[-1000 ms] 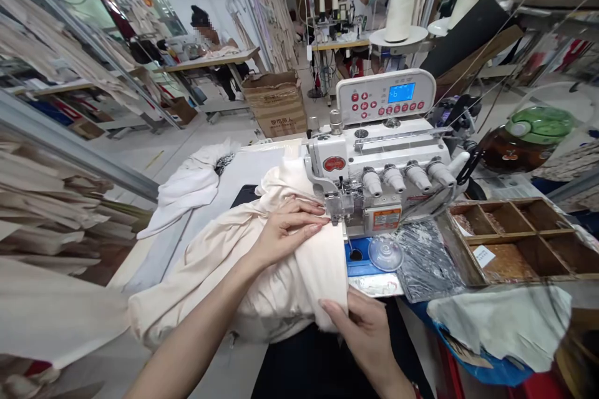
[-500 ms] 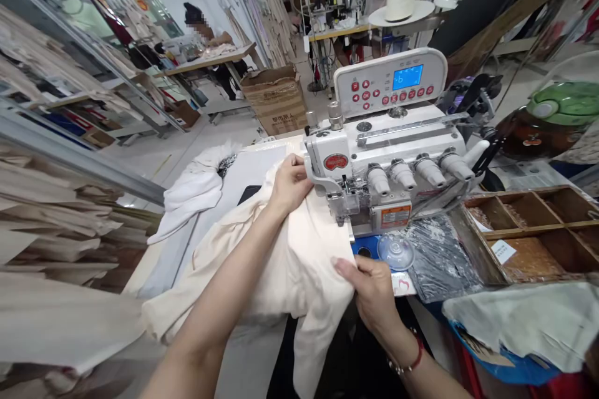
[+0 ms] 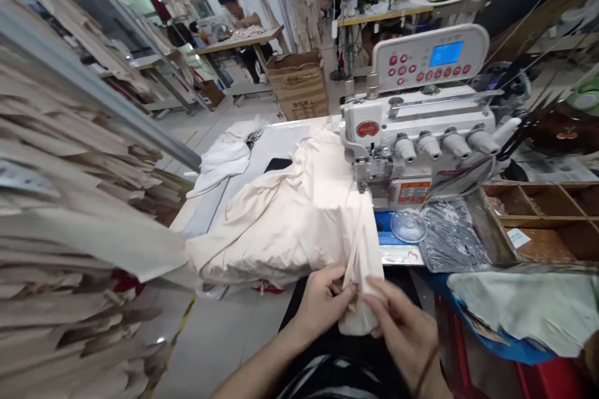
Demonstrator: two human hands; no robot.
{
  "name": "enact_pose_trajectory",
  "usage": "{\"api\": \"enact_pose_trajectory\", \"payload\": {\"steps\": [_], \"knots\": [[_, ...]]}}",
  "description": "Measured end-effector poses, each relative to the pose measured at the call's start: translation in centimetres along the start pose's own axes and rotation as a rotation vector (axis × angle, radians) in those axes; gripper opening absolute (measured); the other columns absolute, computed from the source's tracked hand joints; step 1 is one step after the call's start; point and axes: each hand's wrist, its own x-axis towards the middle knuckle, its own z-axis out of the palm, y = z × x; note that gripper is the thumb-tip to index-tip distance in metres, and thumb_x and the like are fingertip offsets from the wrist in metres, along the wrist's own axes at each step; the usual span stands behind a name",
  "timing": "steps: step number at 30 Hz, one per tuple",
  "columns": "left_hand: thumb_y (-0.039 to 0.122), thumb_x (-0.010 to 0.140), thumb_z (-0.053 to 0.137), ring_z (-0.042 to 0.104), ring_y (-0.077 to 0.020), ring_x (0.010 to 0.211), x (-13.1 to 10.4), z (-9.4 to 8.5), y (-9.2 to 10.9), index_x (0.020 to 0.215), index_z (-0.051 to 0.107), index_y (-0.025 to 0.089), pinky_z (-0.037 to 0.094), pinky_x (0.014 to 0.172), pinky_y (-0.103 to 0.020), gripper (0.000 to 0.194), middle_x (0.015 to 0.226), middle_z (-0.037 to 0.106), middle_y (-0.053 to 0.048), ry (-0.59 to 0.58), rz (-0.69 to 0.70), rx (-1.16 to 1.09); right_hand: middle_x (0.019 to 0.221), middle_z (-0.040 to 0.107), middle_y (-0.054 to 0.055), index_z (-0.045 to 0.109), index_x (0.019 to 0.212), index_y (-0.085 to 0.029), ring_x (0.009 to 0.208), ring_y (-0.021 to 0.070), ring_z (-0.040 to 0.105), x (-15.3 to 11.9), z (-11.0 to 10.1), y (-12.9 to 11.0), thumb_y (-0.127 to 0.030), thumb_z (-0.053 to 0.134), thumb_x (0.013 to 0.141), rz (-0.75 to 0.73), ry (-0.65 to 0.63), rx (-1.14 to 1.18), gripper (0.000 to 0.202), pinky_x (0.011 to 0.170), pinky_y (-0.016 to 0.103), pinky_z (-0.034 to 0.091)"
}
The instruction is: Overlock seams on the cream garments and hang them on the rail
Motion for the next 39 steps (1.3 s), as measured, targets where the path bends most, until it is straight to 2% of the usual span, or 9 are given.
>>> {"api": "enact_pose_trajectory", "payload": {"steps": [2,4,7,10,15,18,29,36,39], "knots": [[0.031,0.088,0.063,0.055,-0.0136,0.055,-1.2,-0.3,-0.3,0.066,0.067,0.018,0.045,0.050,-0.023,0.026,0.060,0.058,0.001,0.040,0.016,0.012,0.077,0.077,0.004,0.067,0.132,-0.021,0.042,0.0163,0.059,-0.3,0.1,-0.2,-0.049,0.083,0.083,0.284,0.053,0.147,0.058,0.038,0.026,0.049],[0.027,0.091,0.061,0.062,-0.0180,0.070,-3.1,-0.9,0.3,0.071,0.070,0.020,0.054,0.066,-0.030,0.023,0.069,0.064,-0.002,0.140,0.103,0.047,0.071,0.075,0.002,0.071,0.122,-0.019,0.048,0.0186,0.062,-0.8,0.0,-0.8,-0.052,0.084,0.079,0.392,0.015,0.193,0.057,0.041,0.026,0.049],[0.019,0.097,0.054,0.063,-0.0200,0.079,-6.0,-1.7,2.3,0.099,0.075,0.028,0.055,0.092,-0.043,0.023,0.079,0.070,-0.002,0.343,0.545,0.228,0.068,0.071,0.003,0.078,0.079,-0.019,0.060,0.0208,0.063,-2.4,-0.6,-1.9,-0.050,0.081,0.082,0.281,-0.078,0.132,0.032,0.053,0.028,0.052],[0.019,0.100,0.052,0.060,-0.0174,0.072,-7.6,-1.9,3.9,0.117,0.072,0.027,0.055,0.090,-0.041,0.027,0.076,0.068,-0.001,0.351,0.811,0.280,0.070,0.069,0.004,0.078,0.065,-0.020,0.066,0.0214,0.062,-4.1,-0.9,-2.6,-0.046,0.083,0.080,0.172,-0.142,0.200,0.030,0.062,0.030,0.055],[0.014,0.100,0.051,0.058,-0.0169,0.077,-7.9,-1.2,4.5,0.113,0.072,0.020,0.053,0.074,-0.033,0.026,0.081,0.065,-0.004,0.309,0.817,0.245,0.055,0.055,0.000,0.078,0.064,-0.016,0.052,0.0124,0.042,-5.9,-0.7,-2.0,-0.049,0.091,0.069,0.402,-0.073,0.388,0.036,0.045,0.023,0.038],[0.011,0.097,0.053,0.059,-0.0184,0.080,-8.2,-1.0,4.5,0.112,0.073,0.020,0.052,0.077,-0.035,0.027,0.082,0.066,-0.005,0.295,0.830,0.323,0.052,0.053,-0.001,0.076,0.062,-0.016,0.053,0.0128,0.045,-6.5,-0.7,-1.9,-0.046,0.093,0.067,0.484,-0.078,0.481,0.035,0.048,0.024,0.040],[0.003,0.093,0.056,0.053,-0.0166,0.080,-9.6,-0.6,4.0,0.109,0.073,0.021,0.048,0.080,-0.035,0.029,0.084,0.064,-0.002,0.122,0.863,0.280,0.061,0.054,-0.001,0.065,0.061,-0.017,0.057,0.0129,0.046,-7.5,-1.5,-3.0,-0.056,0.085,0.071,0.603,-0.073,0.693,0.045,0.050,0.023,0.043],[0.004,0.094,0.054,0.053,-0.0180,0.081,-8.8,-0.8,3.4,0.105,0.073,0.023,0.045,0.085,-0.038,0.029,0.083,0.065,-0.002,0.030,0.813,0.216,0.052,0.038,-0.005,0.050,0.053,-0.020,0.052,0.0095,0.030,-6.6,-1.5,-2.7,-0.078,0.079,0.069,0.598,-0.047,0.679,0.067,0.047,0.024,0.032],[0.005,0.094,0.055,0.051,-0.0186,0.082,-8.4,-0.6,3.2,0.101,0.074,0.023,0.042,0.087,-0.039,0.027,0.081,0.065,-0.001,-0.026,0.789,0.190,0.054,0.044,-0.004,0.054,0.055,-0.018,0.052,0.0090,0.031,-6.2,-1.4,-2.2,-0.076,0.077,0.076,0.582,-0.087,0.645,0.065,0.047,0.024,0.029]]}}
